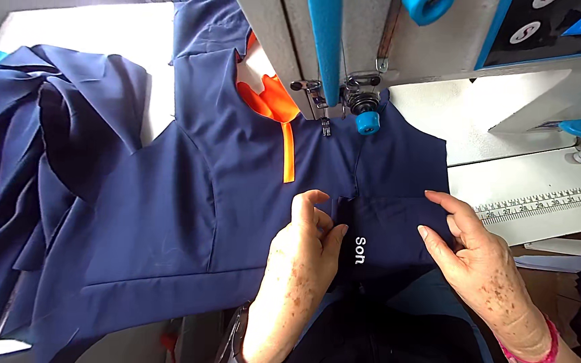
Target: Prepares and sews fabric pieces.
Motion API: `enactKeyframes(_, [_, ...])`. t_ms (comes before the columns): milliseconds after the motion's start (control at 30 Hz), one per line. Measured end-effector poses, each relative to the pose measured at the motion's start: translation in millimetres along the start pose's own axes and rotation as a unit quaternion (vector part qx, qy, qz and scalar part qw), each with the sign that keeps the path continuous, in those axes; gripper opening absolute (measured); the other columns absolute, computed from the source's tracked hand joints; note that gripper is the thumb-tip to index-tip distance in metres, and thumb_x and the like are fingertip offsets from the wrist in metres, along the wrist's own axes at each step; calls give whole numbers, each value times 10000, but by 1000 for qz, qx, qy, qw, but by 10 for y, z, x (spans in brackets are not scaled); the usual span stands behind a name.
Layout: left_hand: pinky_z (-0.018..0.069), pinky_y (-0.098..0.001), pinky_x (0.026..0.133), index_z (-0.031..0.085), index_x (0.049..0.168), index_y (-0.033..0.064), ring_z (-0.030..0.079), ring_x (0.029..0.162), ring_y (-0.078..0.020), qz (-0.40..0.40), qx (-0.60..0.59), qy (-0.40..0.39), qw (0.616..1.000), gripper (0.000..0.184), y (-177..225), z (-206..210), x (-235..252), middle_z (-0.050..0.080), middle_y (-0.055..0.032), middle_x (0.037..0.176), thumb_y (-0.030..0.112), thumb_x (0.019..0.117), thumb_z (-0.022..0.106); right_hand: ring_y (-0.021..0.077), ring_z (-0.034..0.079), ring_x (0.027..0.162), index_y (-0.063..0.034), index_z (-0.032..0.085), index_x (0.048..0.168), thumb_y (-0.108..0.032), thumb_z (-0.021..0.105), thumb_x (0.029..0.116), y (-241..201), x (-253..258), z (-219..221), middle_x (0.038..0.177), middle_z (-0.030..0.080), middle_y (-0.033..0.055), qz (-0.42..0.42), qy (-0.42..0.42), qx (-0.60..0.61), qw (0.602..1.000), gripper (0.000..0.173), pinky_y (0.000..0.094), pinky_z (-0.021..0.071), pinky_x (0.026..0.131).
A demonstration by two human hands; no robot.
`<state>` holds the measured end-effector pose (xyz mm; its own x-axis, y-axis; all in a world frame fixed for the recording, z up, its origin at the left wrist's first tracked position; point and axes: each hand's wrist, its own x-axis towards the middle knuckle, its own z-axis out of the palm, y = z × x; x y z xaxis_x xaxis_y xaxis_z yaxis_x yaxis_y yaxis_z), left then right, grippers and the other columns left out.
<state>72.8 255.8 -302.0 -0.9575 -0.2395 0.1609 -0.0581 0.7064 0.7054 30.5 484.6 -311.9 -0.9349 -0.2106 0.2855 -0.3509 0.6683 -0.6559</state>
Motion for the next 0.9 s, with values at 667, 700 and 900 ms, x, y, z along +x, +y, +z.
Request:
enactKeyframes(667, [536,-313,642,679,816,92,638,751,-177,80,118,28,989,125,50,82,27,649,-55,856,216,827,678,441,540,1287,-70,671,1308,-433,787,754,6,501,-234,1417,587,193,-170,-91,-119,974,671,602,476,945])
enactKeyframes(700, [538,-297,663,681,826,101,646,759,-155,98,103,31,989,118,40,79,24,667,-33,847,215,843,654,428,498,1354,-85,672,1313,-435,775,770,-12,563,-223,1460,567,169,-201,-109,-98,969,654,610,450,995])
enactKeyframes(900, [539,-290,956,577,1023,79,696,1046,-126,303,-158,-89,936,108,218,-239,-1,745,-78,1043,93,1054,475,134,671,964,-131,783,928,-197,674,904,10,665,-221,859,736,-24,-335,-204,115,913,130,355,473,929])
